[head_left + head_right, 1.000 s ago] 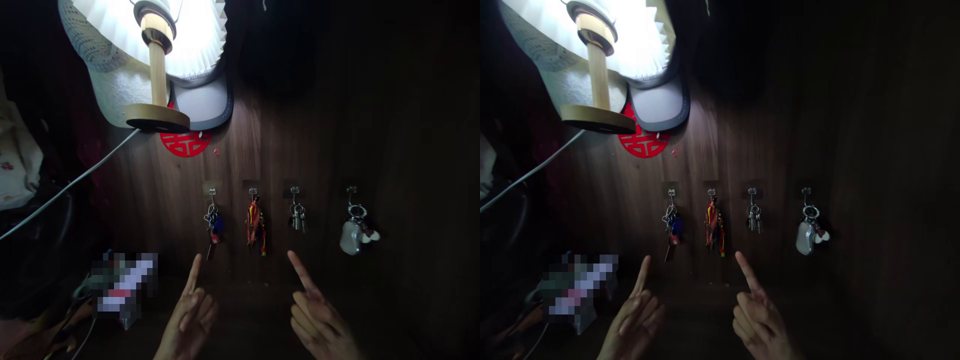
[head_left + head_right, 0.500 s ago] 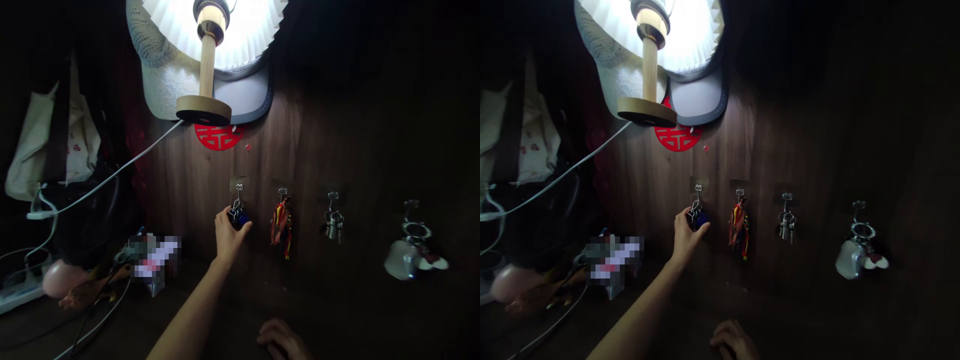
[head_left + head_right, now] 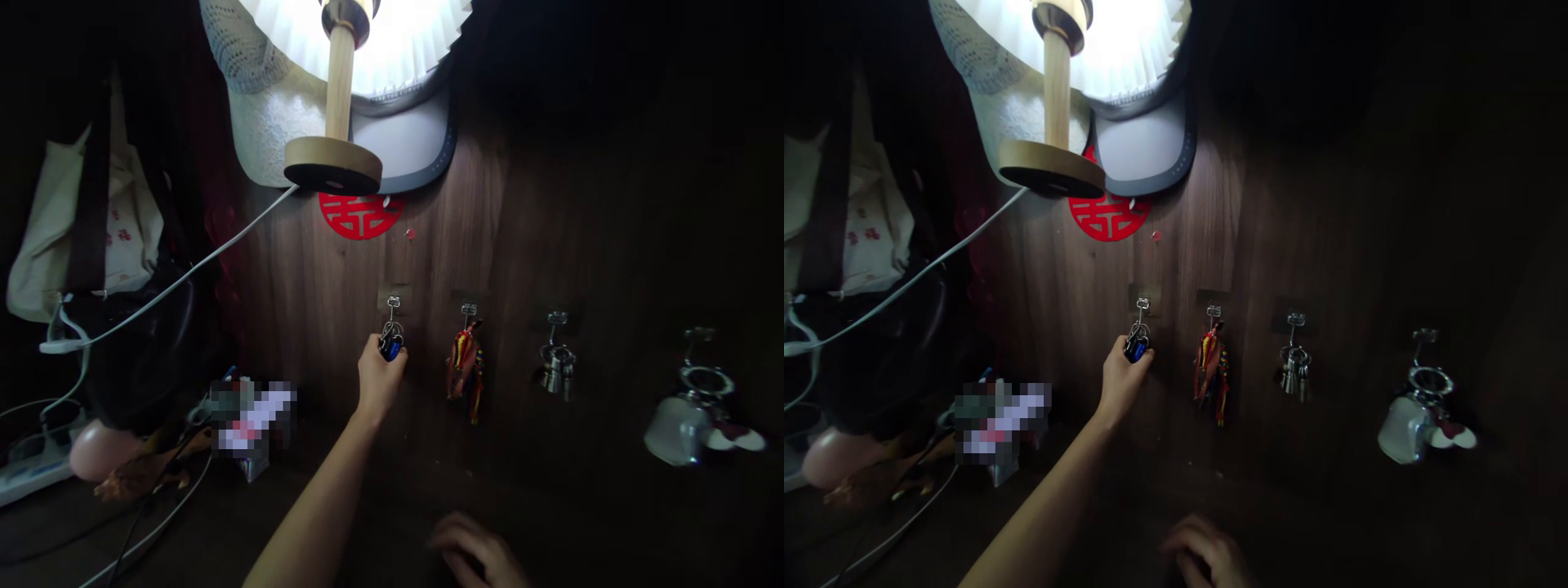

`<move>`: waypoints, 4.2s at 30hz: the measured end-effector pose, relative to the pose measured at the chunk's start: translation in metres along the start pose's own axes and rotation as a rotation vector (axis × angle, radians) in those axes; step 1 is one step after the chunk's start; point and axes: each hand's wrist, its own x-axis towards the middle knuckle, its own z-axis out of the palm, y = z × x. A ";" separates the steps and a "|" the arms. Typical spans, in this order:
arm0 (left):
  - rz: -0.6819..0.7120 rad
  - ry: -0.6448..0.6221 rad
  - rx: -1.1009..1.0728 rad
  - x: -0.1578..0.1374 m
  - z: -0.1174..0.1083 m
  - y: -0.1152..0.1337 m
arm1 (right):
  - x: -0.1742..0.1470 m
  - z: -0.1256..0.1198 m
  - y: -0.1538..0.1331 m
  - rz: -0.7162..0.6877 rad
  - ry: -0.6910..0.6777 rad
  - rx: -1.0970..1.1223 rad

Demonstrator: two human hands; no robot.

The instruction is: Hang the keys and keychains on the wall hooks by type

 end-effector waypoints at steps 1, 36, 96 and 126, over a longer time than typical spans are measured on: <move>-0.037 -0.024 -0.110 0.000 0.000 0.001 | 0.004 -0.007 -0.008 -0.010 0.026 -0.009; -0.463 -0.528 -0.277 0.004 -0.052 0.014 | 0.149 -0.113 -0.139 -0.203 0.319 -1.001; -0.248 -0.983 0.659 -0.095 -0.026 -0.047 | 0.037 -0.176 -0.049 -0.270 1.234 -0.382; -0.488 -0.693 -0.736 -0.075 0.171 0.104 | 0.017 -0.236 -0.057 -0.095 0.750 -0.694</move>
